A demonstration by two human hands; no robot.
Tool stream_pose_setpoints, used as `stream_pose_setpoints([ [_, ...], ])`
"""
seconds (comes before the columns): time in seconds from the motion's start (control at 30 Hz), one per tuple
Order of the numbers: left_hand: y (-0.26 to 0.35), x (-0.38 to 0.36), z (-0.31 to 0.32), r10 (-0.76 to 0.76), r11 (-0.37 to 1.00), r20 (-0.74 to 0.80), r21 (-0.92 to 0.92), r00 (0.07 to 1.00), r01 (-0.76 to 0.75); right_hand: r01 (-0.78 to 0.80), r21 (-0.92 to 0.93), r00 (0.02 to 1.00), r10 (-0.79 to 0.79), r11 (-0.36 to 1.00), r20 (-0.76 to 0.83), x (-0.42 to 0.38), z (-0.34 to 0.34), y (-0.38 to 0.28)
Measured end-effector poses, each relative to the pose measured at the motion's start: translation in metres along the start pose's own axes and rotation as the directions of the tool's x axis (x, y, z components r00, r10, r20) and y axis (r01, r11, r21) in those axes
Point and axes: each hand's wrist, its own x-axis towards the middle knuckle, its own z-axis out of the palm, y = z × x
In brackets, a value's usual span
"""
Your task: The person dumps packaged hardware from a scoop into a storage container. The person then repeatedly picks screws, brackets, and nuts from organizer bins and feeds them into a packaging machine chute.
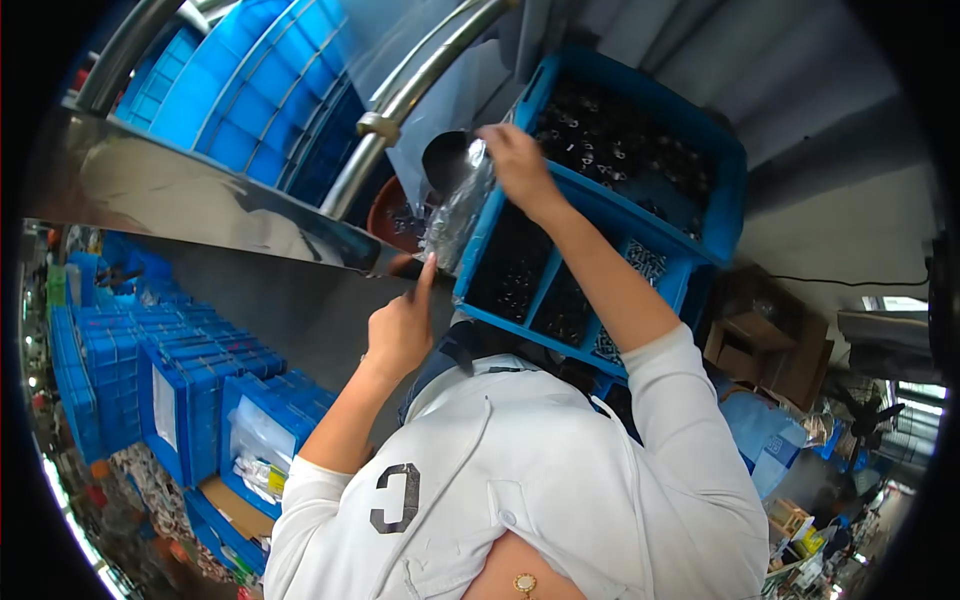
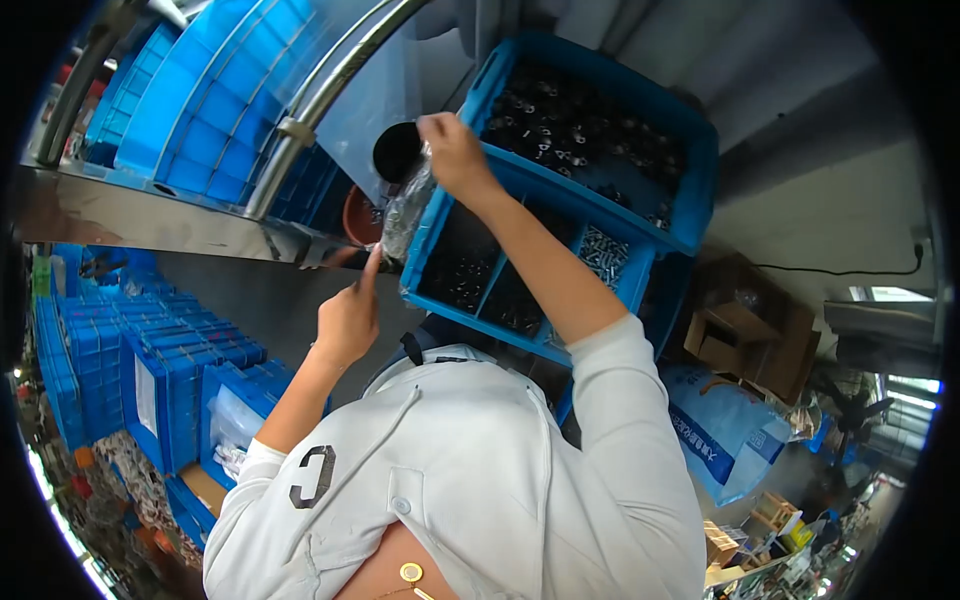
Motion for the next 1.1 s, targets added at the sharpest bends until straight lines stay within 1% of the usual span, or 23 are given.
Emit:
stream_pose_setpoints([
  [0.03,-0.008,0.004,0.014,-0.045,0.993,0.125,0.114,0.991,0.031,0.155,-0.223,0.985,-0.167,0.963,-0.037,0.016,0.024,0.012],
  [0.07,-0.016,0.005,0.025,-0.040,0.993,0.147,0.119,0.988,0.023,0.286,-0.437,0.942,-0.334,0.853,-0.036,0.024,0.047,0.030],
  [0.1,-0.023,0.008,0.033,-0.030,0.992,0.167,0.126,0.985,0.009,0.328,-0.462,0.912,-0.404,0.824,-0.073,0.023,0.060,0.025],
  [0.13,-0.029,0.011,0.038,-0.015,0.991,0.186,0.132,0.982,-0.010,0.350,-0.312,0.915,-0.393,0.883,-0.086,0.019,0.059,0.024],
  [0.17,-0.034,0.010,0.043,0.053,0.993,0.092,0.102,0.994,-0.063,0.359,-0.158,0.921,-0.377,0.920,-0.099,-0.002,0.050,-0.002],
  [0.2,-0.035,0.008,0.041,0.049,0.997,0.078,0.062,0.996,-0.054,0.358,-0.003,0.928,-0.356,0.934,-0.111,-0.023,0.037,-0.024],
  [0.27,-0.034,0.008,0.035,0.054,0.998,0.053,-0.023,0.997,-0.052,0.413,0.020,0.897,-0.403,0.911,-0.182,-0.059,-0.005,-0.040],
  [0.33,-0.032,0.002,0.034,0.136,0.938,-0.135,-0.300,0.982,-0.171,0.350,-0.019,0.888,-0.338,0.937,-0.311,-0.090,-0.055,-0.035],
  [0.37,-0.028,0.002,0.034,0.154,0.872,-0.227,-0.427,0.962,-0.240,0.273,-0.106,0.887,-0.293,0.956,-0.357,-0.103,-0.082,-0.028],
  [0.4,-0.020,0.006,0.031,0.193,0.826,-0.266,-0.476,0.945,-0.303,0.190,-0.187,0.879,-0.251,0.964,-0.404,-0.118,-0.106,-0.019],
  [0.47,0.002,0.016,0.017,0.250,0.719,-0.353,-0.557,0.902,-0.417,-0.084,-0.489,0.956,-0.069,0.868,-0.286,-0.150,-0.153,0.005],
  [0.5,0.018,0.029,0.005,0.342,0.703,-0.426,-0.476,0.838,-0.528,-0.195,-0.621,0.967,0.045,0.759,-0.249,-0.163,-0.164,0.017],
  [0.57,0.047,0.057,0.004,0.456,0.742,-0.384,-0.334,0.803,-0.581,-0.220,-0.748,0.975,0.136,0.626,-0.173,-0.190,-0.160,0.043],
  [0.6,0.057,0.069,0.005,0.507,0.753,-0.359,-0.258,0.784,-0.605,-0.178,-0.762,0.973,0.228,0.622,-0.041,-0.196,-0.154,0.051],
  [0.63,0.060,0.082,0.023,0.569,0.783,-0.295,-0.094,0.768,-0.615,-0.171,-0.787,0.947,0.319,0.593,0.034,-0.201,-0.144,0.068],
  [0.67,0.060,0.093,0.056,0.617,0.782,-0.221,0.075,0.755,-0.618,-0.086,-0.904,0.968,0.251,0.418,0.025,-0.218,-0.126,0.083],
  [0.7,0.062,0.101,0.077,0.651,0.753,-0.142,0.243,0.745,-0.611,-0.018,-0.959,0.992,0.128,0.283,0.019,-0.227,-0.114,0.095],
  [0.77,0.074,0.108,0.081,0.575,0.768,0.149,0.239,0.804,-0.594,-0.025,-0.945,0.989,0.148,0.327,0.026,-0.230,-0.113,0.086],
  [0.8,0.079,0.109,0.081,0.515,0.775,0.291,0.244,0.807,-0.583,-0.027,-0.936,0.987,0.156,0.351,0.030,-0.230,-0.113,0.081],
  [0.93,0.070,0.113,0.070,0.548,0.778,0.310,0.151,0.777,-0.609,0.056,-0.870,0.985,0.115,0.490,0.128,-0.227,-0.132,0.086],
  [0.97,0.069,0.113,0.064,0.542,0.802,0.287,0.106,0.790,-0.588,-0.034,-0.799,0.986,0.150,0.600,0.071,-0.222,-0.135,0.090],
  [1.07,0.061,0.120,0.059,0.523,0.850,0.319,-0.116,0.791,-0.515,-0.016,-0.729,0.989,0.117,0.684,0.089,-0.212,-0.149,0.096],
  [1.1,0.060,0.119,0.057,0.533,0.846,0.246,-0.176,0.809,-0.504,-0.020,-0.710,0.991,0.106,0.704,0.078,-0.211,-0.153,0.098],
])
